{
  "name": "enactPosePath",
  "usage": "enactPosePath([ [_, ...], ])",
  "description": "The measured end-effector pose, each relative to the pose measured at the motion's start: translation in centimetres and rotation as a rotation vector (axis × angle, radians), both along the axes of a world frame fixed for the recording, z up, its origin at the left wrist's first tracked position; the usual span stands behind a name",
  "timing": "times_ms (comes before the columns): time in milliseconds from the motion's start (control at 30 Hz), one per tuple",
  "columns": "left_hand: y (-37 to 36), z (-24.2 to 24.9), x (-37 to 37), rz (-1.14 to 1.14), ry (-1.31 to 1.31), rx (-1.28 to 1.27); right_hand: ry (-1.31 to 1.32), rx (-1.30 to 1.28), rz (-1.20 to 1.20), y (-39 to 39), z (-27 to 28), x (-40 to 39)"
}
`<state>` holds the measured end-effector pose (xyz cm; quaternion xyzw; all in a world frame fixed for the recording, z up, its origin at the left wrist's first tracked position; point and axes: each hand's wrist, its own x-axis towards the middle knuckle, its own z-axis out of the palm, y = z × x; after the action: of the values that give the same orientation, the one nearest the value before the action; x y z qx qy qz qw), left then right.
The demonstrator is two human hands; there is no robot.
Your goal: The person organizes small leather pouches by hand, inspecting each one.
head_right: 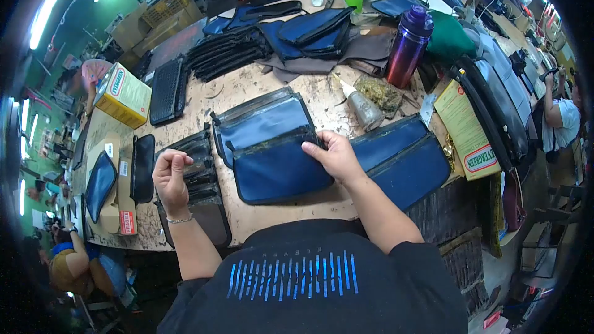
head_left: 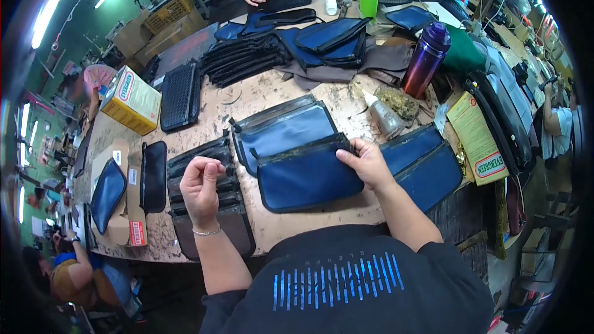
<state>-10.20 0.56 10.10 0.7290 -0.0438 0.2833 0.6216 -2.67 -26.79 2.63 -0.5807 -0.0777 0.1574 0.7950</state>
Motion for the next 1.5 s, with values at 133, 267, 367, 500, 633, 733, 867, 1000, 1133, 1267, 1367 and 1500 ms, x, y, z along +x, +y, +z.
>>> enactPosePath([
  [133,-0.5,-0.5,0.2,-0.129,-0.079,-0.102,-0.008,0.032,-0.012,-0.1,0.5,0.4],
  [267,-0.8,-0.6,0.7,-0.217,-0.191,-0.014,-0.126,-0.03,-0.039,-0.2,0.9,0.6],
  [367,-3.7,0.5,1.2,-0.085,-0.132,-0.093,-0.231,-0.109,-0.067,-0.1,1.0,0.7],
  [500,-4.3,0.6,1.5,-0.085,-0.036,0.342,-0.269,-0.154,-0.084,0.2,2.0,0.4],
  [633,-6.4,1.1,3.2,-0.2,-0.156,0.59,-0.354,-0.296,-0.122,0.4,2.8,-0.2],
  [733,-8.3,1.9,4.5,-0.233,-0.256,0.751,-0.485,-0.343,-0.19,0.8,4.0,-0.8],
  [867,-9.6,4.3,4.9,-0.208,-0.182,0.81,-0.753,-0.433,-0.315,1.1,6.8,-1.3],
  [1000,-9.8,5.9,5.4,-0.263,-0.258,0.881,-1.049,-0.47,-0.437,1.7,7.6,-1.5],
  [1133,-9.2,3.7,6.4,-0.401,-0.184,0.664,-0.967,-0.468,-0.33,3.0,6.1,-2.7],
  [1267,-6.0,2.5,6.0,-0.618,0.103,0.551,-1.005,-0.364,0.083,1.4,6.2,-0.6],
  [1367,-5.3,2.6,5.7,-0.679,0.085,0.524,-0.992,-0.262,0.126,1.8,6.5,2.0],
  [1500,-4.3,3.3,5.3,-0.728,0.222,0.43,-1.01,-0.221,0.34,3.2,7.9,4.1],
])
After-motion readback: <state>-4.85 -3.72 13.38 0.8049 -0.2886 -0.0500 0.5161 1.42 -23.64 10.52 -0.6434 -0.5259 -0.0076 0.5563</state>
